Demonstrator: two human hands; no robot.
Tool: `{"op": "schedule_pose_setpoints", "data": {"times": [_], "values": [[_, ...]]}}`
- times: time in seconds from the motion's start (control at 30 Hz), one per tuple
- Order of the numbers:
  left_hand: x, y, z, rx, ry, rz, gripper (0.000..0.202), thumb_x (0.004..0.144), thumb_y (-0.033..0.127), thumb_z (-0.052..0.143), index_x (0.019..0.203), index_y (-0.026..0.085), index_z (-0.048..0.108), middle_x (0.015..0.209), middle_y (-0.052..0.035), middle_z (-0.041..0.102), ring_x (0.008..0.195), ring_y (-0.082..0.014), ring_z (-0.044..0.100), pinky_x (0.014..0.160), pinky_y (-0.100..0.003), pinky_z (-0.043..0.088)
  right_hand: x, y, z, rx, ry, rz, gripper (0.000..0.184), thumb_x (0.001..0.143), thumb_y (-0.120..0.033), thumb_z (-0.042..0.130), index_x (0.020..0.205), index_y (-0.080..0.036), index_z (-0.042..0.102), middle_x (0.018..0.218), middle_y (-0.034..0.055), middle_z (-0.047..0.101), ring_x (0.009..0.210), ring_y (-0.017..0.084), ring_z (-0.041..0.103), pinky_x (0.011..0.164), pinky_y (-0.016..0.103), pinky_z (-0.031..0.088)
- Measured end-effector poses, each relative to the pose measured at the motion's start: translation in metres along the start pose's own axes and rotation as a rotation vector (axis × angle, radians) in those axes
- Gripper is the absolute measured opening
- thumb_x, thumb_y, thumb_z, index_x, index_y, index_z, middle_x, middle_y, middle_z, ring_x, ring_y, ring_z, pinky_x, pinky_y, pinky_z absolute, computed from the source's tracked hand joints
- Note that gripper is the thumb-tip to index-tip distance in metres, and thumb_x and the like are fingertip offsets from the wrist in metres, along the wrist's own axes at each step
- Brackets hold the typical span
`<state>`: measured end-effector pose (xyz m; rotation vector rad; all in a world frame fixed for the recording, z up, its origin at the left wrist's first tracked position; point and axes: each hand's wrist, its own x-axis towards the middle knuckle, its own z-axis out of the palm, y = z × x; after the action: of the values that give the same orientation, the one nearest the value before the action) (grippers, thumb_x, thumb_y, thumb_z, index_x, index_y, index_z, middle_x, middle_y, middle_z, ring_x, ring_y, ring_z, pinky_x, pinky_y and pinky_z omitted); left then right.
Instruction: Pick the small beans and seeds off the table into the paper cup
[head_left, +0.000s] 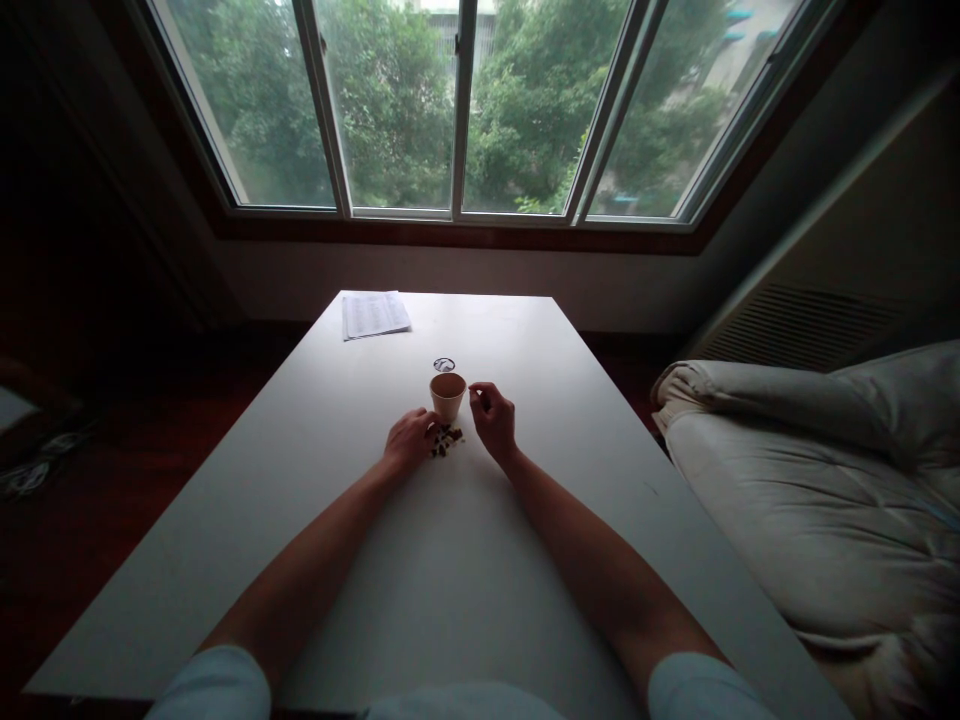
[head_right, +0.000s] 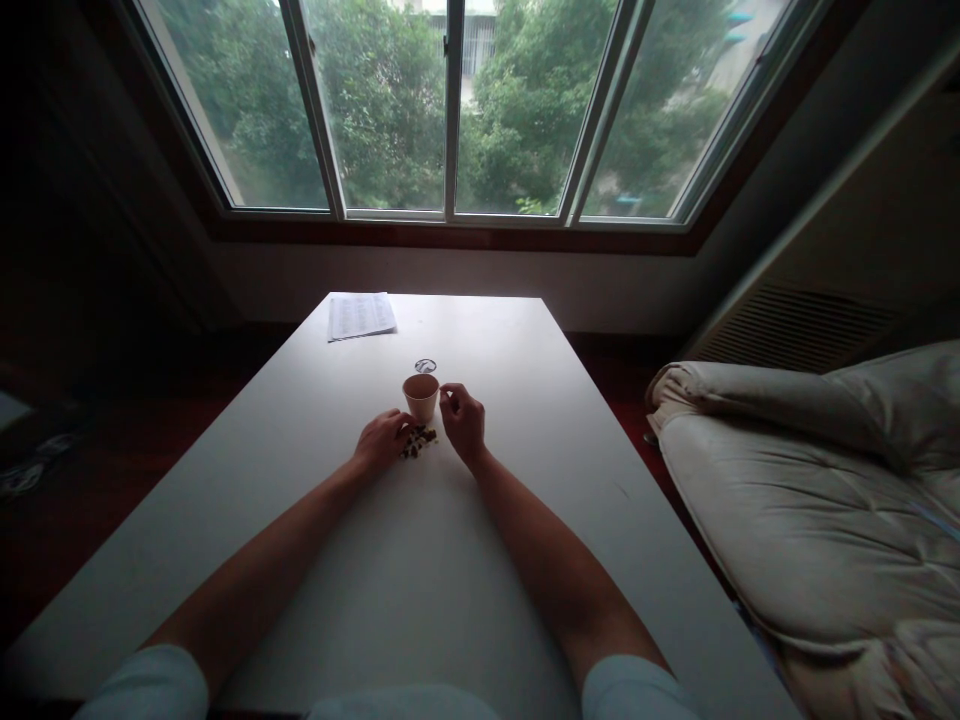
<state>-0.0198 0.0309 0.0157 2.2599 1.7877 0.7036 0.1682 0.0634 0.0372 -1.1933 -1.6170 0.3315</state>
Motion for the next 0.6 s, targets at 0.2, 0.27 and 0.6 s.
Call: {"op": "schedule_pose_setpoints", "data": {"times": [0.2, 0.27, 0.6], "values": [[0.000, -0.002, -0.002, -0.008, 0.016, -0.054, 0.021, 0.091, 0.026, 0.057, 0.107, 0.027, 0.070, 0.100, -0.0050, 0.067, 0.092, -0.0193, 0.062, 0.078, -0.028, 0.044, -0.015, -0.001, 0.002, -0.040, -0.086, -0.062, 0.027, 0.093, -0.035, 0.046, 0.096, -0.018, 0.066, 0.057, -0.0048, 0.050, 0.052, 0.011, 0.044, 0.057, 0.021, 0.036], [0.000, -0.003, -0.001, -0.005, 0.016, -0.071, 0.018, 0.092, 0.030, 0.057, 0.102, 0.027, 0.071, 0.097, -0.0047, 0.066, 0.089, -0.0190, 0.062, 0.077, -0.028, 0.044, -0.021, -0.003, 0.007, -0.061, -0.159, -0.100, 0.025, 0.093, -0.033, 0.047, 0.096, -0.019, 0.067, 0.062, -0.0029, 0.057, 0.055, 0.011, 0.049, 0.059, 0.021, 0.038], [0.003, -0.015, 0.002, -0.018, 0.085, -0.153, 0.018, 0.089, 0.024, 0.056, 0.095, 0.026, 0.073, 0.095, -0.0047, 0.067, 0.089, -0.0190, 0.062, 0.077, -0.029, 0.044, -0.025, -0.012, 0.016, -0.465, -0.543, -0.054, 0.025, 0.096, -0.035, 0.052, 0.105, -0.024, 0.072, 0.102, 0.0074, 0.074, 0.086, 0.019, 0.068, 0.072, 0.025, 0.043]]}}
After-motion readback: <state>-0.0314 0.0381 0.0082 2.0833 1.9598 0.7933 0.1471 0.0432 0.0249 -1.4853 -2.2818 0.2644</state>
